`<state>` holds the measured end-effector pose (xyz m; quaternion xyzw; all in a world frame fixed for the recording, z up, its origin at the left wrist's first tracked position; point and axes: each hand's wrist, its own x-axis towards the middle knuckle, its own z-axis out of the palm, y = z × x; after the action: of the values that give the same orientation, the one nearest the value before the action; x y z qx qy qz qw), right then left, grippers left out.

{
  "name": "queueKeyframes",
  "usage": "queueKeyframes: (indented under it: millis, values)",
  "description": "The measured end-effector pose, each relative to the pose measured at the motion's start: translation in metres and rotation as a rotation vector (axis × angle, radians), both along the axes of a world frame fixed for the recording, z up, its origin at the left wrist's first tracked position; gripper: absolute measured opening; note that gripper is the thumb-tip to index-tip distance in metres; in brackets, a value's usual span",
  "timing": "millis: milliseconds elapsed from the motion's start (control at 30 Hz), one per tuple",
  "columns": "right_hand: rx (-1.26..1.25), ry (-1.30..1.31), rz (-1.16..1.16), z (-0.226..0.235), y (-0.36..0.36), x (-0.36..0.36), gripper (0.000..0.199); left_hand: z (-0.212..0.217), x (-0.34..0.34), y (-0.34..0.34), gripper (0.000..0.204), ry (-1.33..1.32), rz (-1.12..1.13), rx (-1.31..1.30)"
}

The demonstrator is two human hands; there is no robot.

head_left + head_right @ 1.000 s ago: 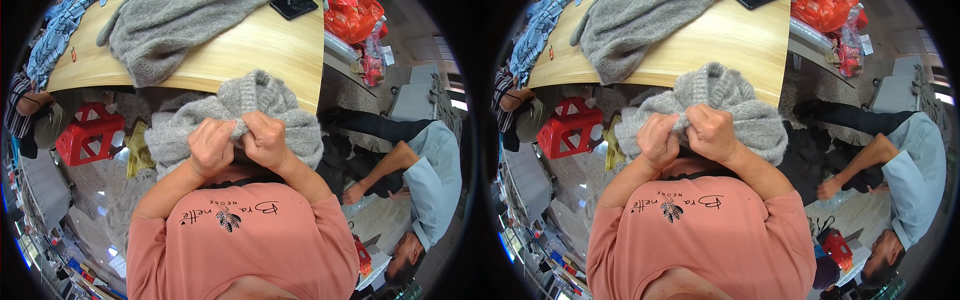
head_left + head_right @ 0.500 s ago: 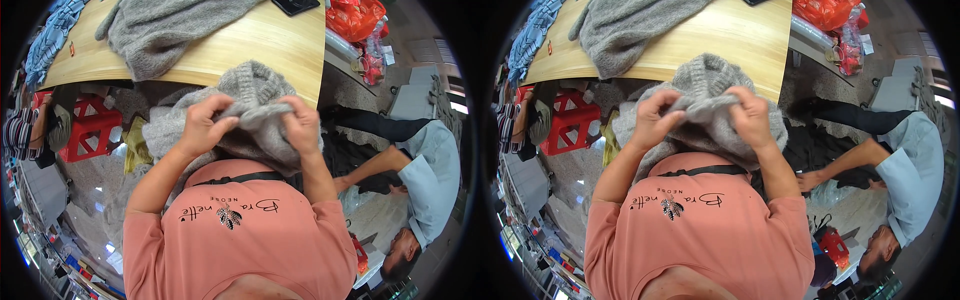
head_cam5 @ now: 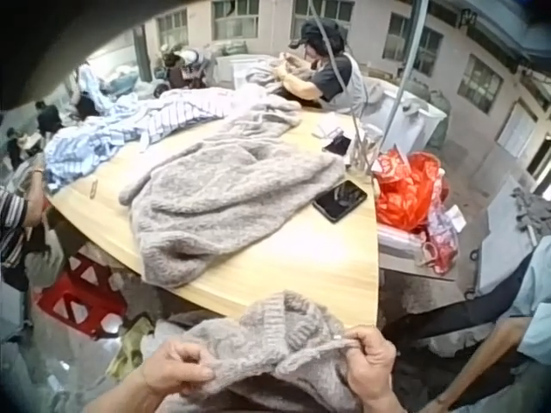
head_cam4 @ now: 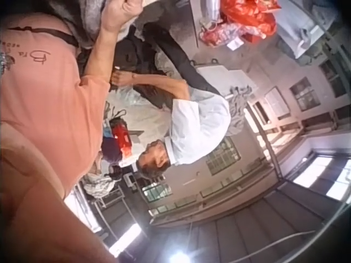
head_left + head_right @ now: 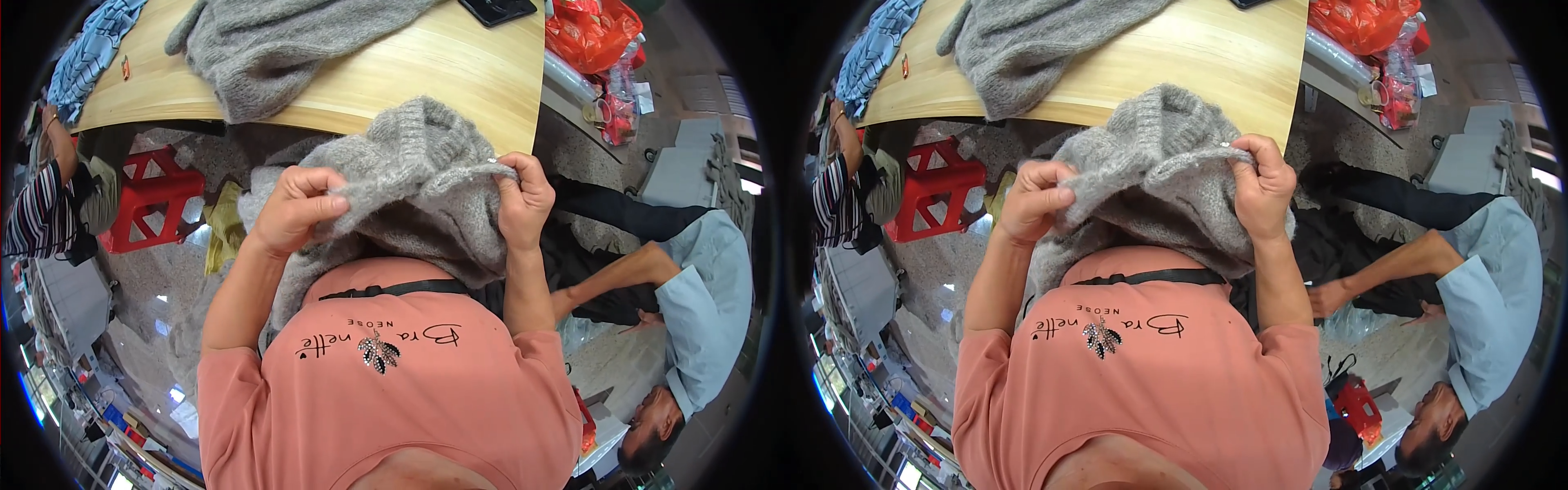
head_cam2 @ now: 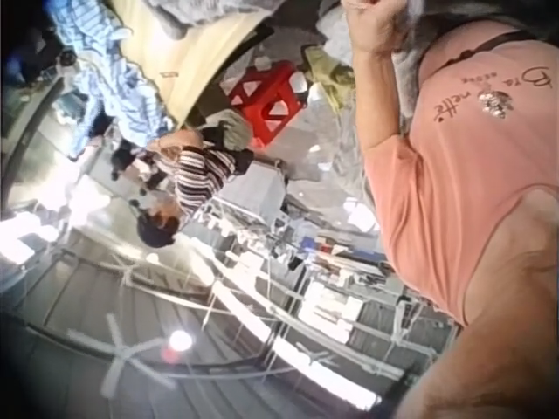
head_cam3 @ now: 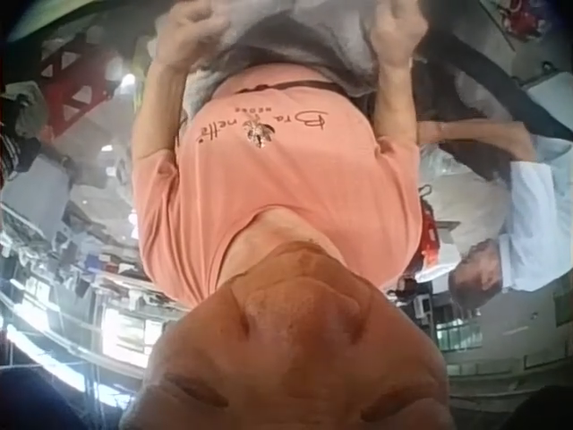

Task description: Inspect a grey knitted garment for loose threads or defects.

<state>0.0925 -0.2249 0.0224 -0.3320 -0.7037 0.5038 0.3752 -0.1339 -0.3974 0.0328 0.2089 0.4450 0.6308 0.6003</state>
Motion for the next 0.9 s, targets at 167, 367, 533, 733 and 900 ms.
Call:
queueKeyframes:
  millis: [167, 367, 533, 733, 900]
  values:
    - [0.124, 0.014, -0.044, 0.001, 0.0, -0.003, 0.022, 0.002, 0.003, -0.005, 0.006, 0.169, -0.226, -0.231]
    - [0.036, 0.006, -0.012, 0.002, -0.003, -0.005, 0.017, -0.003, 0.007, -0.002, 0.006, 0.346, -0.247, -0.312]
    - [-0.005, -0.132, 0.211, -0.006, 0.002, 0.003, 0.02, 0.001, 0.001, -0.01, 0.011, 0.095, -0.102, -0.288]
    - [0.098, -0.155, 0.154, -0.006, 0.001, -0.004, 0.024, -0.018, -0.012, -0.023, 0.011, 0.076, -0.051, -0.226]
    - [0.152, -0.258, 0.289, -0.012, 0.005, -0.005, 0.027, -0.015, -0.011, -0.021, 0.014, -0.043, 0.114, -0.095]
